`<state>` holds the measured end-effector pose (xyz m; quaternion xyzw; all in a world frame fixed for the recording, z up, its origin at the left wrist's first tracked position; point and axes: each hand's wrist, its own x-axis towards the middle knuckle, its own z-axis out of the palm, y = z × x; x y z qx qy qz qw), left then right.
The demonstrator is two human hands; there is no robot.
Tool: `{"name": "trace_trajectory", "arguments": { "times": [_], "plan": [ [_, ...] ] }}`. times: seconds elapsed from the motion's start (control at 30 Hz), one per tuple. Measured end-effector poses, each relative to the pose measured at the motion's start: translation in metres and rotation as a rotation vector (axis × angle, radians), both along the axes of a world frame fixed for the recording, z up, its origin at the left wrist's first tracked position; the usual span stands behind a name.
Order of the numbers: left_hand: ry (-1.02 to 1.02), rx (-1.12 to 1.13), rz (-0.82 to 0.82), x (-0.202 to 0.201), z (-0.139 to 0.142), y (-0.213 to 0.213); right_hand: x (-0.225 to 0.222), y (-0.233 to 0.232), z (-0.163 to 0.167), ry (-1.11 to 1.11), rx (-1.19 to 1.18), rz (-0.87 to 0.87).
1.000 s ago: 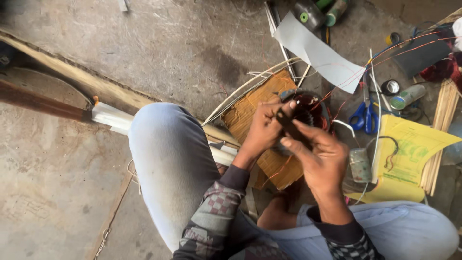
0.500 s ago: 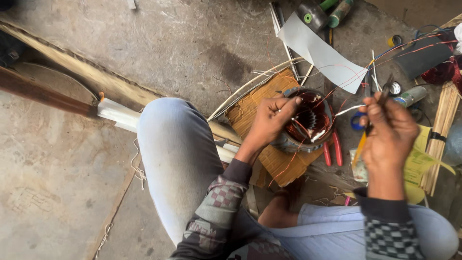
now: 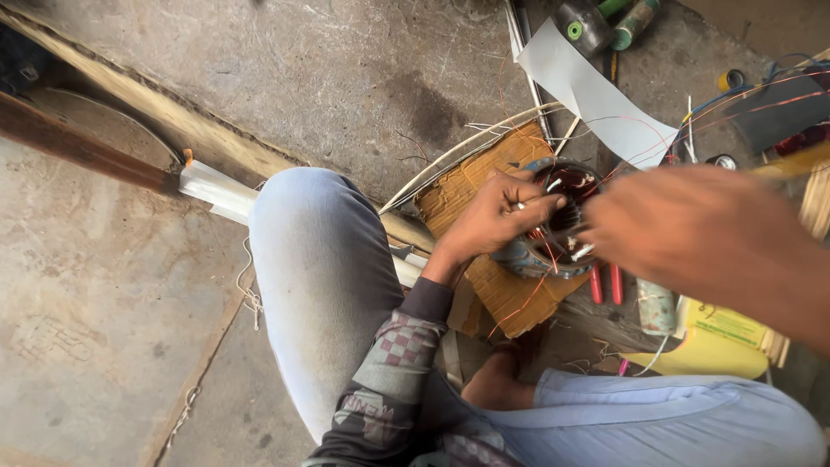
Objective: The person sits on the floor and works on an electric motor stator, fitting white slot insulation strips into the stator slots and positioning copper winding wires. They use pliers to grip and adjust wires and a file-like tool on the assembly, while another worker handles a motor housing nearby.
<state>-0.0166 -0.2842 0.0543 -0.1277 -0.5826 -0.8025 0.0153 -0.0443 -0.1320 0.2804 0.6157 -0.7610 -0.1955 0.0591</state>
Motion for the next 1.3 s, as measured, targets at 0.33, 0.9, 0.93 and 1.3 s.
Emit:
{"name": "trace_trajectory", "arguments": {
  "times": [0.33, 0.9, 0.93, 1.3],
  "plan": [
    [0.009, 0.018, -0.009, -0.002, 0.0, -0.008, -0.026, -0.009, -0.071, -0.019, 0.012, 0.123],
    [0.305, -0.296, 0.143, -0.009, -0.005, -0.011, -0.023, -0.002, -0.06, 0.055, 0.164, 0.218],
    [0.231, -0.289, 0.096, -0.009, -0.005, -0.011, -0.022, -0.005, -0.065, 0.081, 0.217, 0.203],
    [0.176, -0.42, 0.058, -0.006, 0.013, -0.023, 0.02, 0.0, -0.001, -0.123, 0.002, 0.226]
  ]
}}
